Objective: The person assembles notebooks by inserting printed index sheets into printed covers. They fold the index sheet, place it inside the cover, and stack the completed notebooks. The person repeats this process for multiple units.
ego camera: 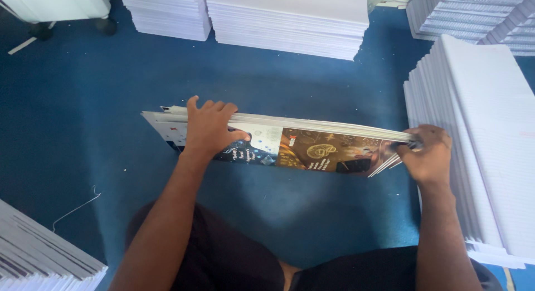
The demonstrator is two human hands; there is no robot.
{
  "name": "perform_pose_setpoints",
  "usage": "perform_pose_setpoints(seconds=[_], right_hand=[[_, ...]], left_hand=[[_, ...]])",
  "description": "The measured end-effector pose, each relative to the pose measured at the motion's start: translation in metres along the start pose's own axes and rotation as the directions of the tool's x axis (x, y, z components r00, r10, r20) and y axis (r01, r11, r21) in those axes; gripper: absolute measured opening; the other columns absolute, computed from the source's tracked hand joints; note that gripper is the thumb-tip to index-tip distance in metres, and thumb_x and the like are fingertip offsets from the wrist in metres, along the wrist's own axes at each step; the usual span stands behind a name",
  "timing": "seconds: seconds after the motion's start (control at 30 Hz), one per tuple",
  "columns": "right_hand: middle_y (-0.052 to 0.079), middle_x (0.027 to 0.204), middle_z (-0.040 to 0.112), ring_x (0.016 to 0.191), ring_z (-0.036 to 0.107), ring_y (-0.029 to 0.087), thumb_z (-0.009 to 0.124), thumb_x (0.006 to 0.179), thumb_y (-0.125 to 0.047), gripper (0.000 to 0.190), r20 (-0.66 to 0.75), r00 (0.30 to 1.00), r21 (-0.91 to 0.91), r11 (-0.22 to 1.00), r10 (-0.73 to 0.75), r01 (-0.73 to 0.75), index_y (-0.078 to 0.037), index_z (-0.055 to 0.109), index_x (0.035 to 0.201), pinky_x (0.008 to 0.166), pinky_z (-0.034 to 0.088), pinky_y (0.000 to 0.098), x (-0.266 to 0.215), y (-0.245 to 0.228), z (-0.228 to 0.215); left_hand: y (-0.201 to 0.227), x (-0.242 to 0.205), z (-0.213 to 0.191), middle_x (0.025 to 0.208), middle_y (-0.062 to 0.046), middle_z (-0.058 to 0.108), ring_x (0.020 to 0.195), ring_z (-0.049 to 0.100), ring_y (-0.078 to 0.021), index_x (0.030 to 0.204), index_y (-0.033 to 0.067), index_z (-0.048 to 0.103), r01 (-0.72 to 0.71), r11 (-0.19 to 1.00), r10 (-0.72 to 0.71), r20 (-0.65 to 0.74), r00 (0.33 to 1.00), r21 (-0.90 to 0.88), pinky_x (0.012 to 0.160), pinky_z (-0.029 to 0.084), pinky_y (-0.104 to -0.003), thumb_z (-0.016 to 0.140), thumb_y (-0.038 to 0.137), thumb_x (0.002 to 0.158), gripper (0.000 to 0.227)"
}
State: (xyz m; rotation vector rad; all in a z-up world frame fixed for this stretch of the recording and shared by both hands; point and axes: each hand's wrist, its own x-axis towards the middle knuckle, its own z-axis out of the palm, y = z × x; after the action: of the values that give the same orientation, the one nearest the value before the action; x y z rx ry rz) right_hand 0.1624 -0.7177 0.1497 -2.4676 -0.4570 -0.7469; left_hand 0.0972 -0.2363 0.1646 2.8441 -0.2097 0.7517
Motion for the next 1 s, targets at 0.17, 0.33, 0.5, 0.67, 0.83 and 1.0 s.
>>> perform_pose_setpoints(seconds=[0.17,0.33,0.5,0.67,0.83,1.0], right_hand=[[0.021,0.129,0.061,0.115,0.061,0.032,0.066,0.08,-0.007,0.045,-0.064,0.977,0.325,0.93,0.204,-0.173,0.002,0.065,0.124,0.1,0.05,0.0415,-0.008,0.03,0.011],[0.015,0.123,0.063,0.113,0.061,0.024,0.055,0.091,-0.016,0.047,0.165,0.792,0.908,0.223,0.588,-0.355,0.003,0.056,0.134,0.104,0.048,0.0373,-0.007,0.085,0.039],[0.015,0.138,0.056,0.134,0.051,0.027,0.043,0.101,-0.054,0.07,0.228,0.767,0.927,0.106,0.6,-0.359,0.004,0.051,0.141,0.118,0.036,0.042,-0.012,0.091,0.055],[0.022,0.155,0.044,0.148,0.037,0.033,0.031,0.092,-0.081,0.108,0.291,0.815,0.891,0.17,0.501,-0.422,0.009,0.041,0.151,0.126,0.023,0.0464,-0.011,0.06,0.049],[0.027,0.165,0.033,0.157,0.025,0.035,0.024,0.088,-0.087,0.122,0.339,0.842,0.879,0.178,0.42,-0.443,0.014,0.026,0.156,0.128,0.013,0.0473,-0.009,0.029,0.043],[0.028,0.166,0.031,0.158,0.024,0.036,0.018,0.086,-0.088,0.125,0.355,0.855,0.863,0.219,0.378,-0.455,0.014,0.022,0.157,0.128,0.013,0.0482,-0.009,0.024,0.038]], left_hand=[[0.008,0.001,-0.003,0.103,-0.008,0.072,0.109,0.063,-0.0278,0.107,0.0129,0.075,0.103,0.992,-0.111,0.102,0.989,0.079,0.114,0.015,-0.071,0.083,0.064,0.062,0.069],[0.023,-0.012,0.004,0.124,-0.013,0.066,0.13,0.053,-0.0332,0.124,0.013,0.069,0.119,0.98,-0.12,-0.008,0.993,0.159,0.112,0.012,-0.073,0.085,0.058,0.062,0.078],[0.023,-0.018,0.006,0.132,-0.016,0.061,0.138,0.045,-0.0373,0.141,0.012,0.058,0.105,0.992,-0.108,0.041,0.993,0.07,0.116,0.014,-0.071,0.085,0.054,0.068,0.089],[0.025,-0.016,0.014,0.134,-0.017,0.059,0.139,0.041,-0.0376,0.14,0.0122,0.059,0.144,0.987,-0.146,0.023,0.989,0.073,0.115,0.01,-0.071,0.087,0.052,0.067,0.088],[0.023,-0.009,0.018,0.134,-0.016,0.059,0.14,0.041,-0.0378,0.14,0.0104,0.06,0.133,0.989,-0.133,0.001,0.991,0.061,0.117,0.009,-0.071,0.087,0.053,0.066,0.089],[0.024,-0.009,0.016,0.131,-0.016,0.061,0.139,0.041,-0.0375,0.137,0.0102,0.061,0.117,0.993,-0.117,0.009,0.993,-0.002,0.115,0.008,-0.073,0.087,0.057,0.065,0.09]])
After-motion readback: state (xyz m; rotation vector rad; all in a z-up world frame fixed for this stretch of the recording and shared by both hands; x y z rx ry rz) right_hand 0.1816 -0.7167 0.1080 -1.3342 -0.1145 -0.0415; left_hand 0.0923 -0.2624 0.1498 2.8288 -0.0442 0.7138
